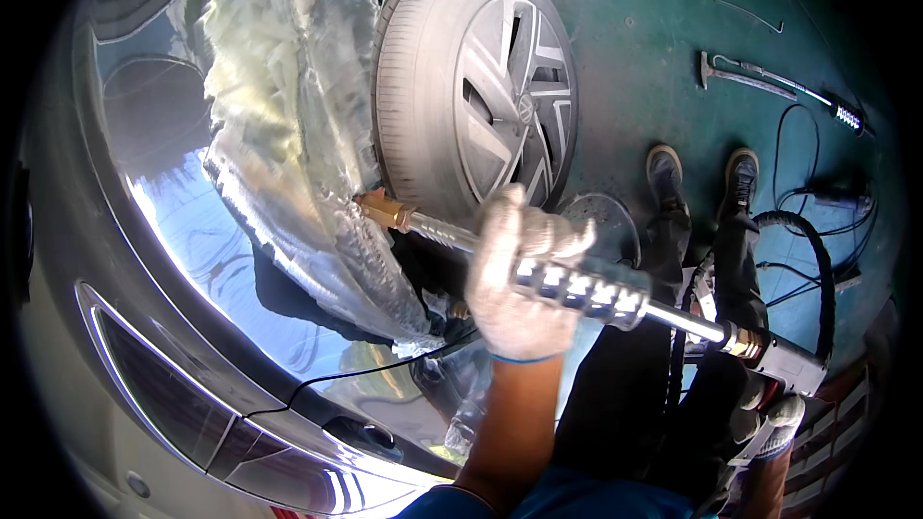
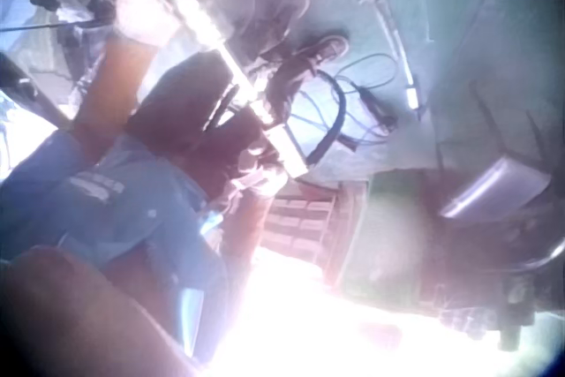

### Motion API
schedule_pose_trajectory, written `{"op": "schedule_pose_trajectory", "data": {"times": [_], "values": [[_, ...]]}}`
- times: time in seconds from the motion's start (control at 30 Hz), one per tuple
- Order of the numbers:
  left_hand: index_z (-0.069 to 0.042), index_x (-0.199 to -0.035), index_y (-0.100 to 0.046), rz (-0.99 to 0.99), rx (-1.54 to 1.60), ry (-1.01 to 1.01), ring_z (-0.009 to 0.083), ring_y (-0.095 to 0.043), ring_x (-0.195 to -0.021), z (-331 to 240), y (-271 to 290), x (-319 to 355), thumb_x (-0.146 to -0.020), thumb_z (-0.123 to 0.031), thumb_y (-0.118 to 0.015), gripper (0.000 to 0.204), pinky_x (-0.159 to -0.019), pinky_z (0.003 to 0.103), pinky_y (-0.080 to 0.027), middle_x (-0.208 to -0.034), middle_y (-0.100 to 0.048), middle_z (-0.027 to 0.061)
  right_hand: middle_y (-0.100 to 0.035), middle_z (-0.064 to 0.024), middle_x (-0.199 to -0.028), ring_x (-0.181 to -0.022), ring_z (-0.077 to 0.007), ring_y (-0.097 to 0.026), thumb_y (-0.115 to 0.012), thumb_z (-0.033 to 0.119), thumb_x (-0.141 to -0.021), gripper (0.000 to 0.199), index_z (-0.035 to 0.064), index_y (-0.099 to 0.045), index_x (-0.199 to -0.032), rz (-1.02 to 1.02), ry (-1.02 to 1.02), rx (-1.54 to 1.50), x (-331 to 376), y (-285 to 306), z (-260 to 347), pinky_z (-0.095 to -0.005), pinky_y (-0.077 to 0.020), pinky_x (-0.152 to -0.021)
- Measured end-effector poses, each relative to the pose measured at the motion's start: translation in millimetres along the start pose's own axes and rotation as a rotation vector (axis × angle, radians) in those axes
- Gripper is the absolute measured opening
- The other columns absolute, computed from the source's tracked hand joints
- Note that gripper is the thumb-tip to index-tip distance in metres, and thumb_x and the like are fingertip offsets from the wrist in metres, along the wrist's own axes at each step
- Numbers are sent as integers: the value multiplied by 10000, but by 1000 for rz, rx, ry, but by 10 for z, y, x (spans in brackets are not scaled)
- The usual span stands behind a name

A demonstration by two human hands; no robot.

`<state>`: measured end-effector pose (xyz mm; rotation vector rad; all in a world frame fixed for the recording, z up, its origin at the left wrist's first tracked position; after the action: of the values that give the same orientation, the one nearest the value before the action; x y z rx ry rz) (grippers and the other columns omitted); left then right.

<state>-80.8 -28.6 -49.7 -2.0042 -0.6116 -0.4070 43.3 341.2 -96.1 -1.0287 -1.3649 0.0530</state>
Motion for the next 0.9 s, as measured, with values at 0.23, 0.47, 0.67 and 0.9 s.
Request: {"op": "schedule_pose_trajectory", "data": {"times": [0.23, 0.47, 0.67, 0.9], "values": [[-4, -1312, -462, -239, -220, 25, 186, -598, -838, 471, -282, 350, -959, -193, -574, 416, -862, 412, -496, -842, -558, 59, -622, -193, -702, -461, -269, -564, -673, 204, -669, 462, -120, -583, -985, 155, -38, 46, -150, -137, 4, -357, -467, -421], [-96, -932, -534, -250, 132, -217, 100, -425, -532, -1172, -3, -108, -1011, -310, -495, 231, -460, 260, -392, -677, -487, -1, -597, -185, -644, -480, -277, -565, -675, 197, -664, 428, -107, -591, -953, -41, 52, 31, 49, 119, -32, -349, -457, -435], [-110, -805, -488, 356, 387, -208, 97, -322, -422, -1165, -136, -235, -1005, -422, -470, 371, -394, 240, -391, -563, -367, -40, -604, -219, -654, -511, -312, -590, -670, 201, -670, 451, -129, -589, -965, 127, -5, 22, -22, -36, -146, -382, -480, -467], [-161, -943, -503, -514, -129, -335, 44, -312, -496, -1112, -64, 24, -924, -193, -667, 169, -401, 193, -280, -651, -373, -69, -582, -180, -592, -460, -282, -550, -674, 291, -725, 453, -104, -597, -934, 138, -32, 65, -78, -33, -48, -367, -445, -436]]}}
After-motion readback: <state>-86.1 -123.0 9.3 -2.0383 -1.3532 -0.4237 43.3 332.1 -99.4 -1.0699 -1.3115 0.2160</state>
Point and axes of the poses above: each hand's wrist, its own x-axis away from the middle knuckle, its own y-axis out of the back of the hand, z = x × y, the point moved 7 cm from there along -x, towards the middle knuckle
